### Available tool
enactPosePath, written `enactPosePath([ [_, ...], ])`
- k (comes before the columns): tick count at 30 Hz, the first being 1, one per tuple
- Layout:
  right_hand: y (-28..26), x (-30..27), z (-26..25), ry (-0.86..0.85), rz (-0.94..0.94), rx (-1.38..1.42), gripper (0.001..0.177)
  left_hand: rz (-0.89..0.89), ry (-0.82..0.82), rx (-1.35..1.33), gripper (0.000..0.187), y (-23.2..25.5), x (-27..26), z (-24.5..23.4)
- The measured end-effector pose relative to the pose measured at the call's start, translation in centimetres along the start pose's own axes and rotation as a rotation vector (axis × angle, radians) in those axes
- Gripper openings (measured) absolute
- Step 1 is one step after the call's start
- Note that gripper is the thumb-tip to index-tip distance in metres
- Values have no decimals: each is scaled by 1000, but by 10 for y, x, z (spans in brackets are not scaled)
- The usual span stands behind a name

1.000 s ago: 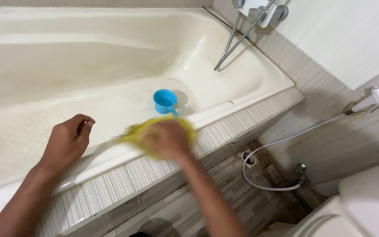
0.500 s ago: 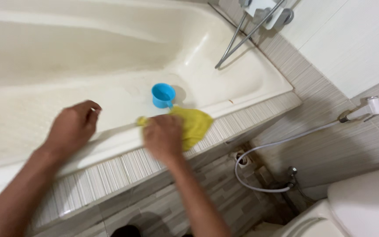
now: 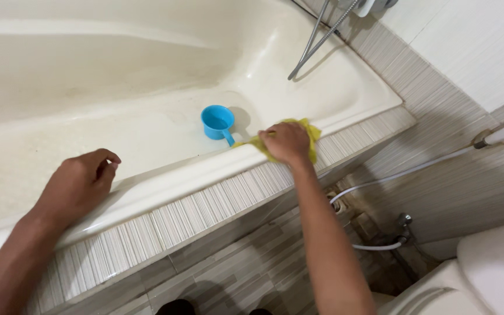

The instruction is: The person wipes the rim and tiled ledge of a white bathtub using a yellow cloth. They move along the length of the tub, scrubbing the surface repeatedly with both hands.

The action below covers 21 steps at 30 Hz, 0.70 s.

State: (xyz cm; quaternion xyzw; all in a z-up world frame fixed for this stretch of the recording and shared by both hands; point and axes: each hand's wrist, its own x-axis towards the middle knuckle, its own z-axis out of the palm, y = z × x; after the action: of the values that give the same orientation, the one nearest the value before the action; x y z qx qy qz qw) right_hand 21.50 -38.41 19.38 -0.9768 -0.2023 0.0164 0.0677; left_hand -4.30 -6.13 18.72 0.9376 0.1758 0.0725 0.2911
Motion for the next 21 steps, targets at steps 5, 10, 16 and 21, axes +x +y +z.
enactPosePath([
  [5,-13,20,8,-116,80,-166,57,-56,-119,142,26,2,3,1],
  [10,-101,-16,22,-257,-136,-88,54,-165,-219,54,31,0,4,10],
  [16,-229,-119,55,-194,-647,209,52,-248,68,140,32,-12,3,1],
  [21,-219,-131,55,126,-682,380,52,-164,276,15,31,-17,-5,-10],
])
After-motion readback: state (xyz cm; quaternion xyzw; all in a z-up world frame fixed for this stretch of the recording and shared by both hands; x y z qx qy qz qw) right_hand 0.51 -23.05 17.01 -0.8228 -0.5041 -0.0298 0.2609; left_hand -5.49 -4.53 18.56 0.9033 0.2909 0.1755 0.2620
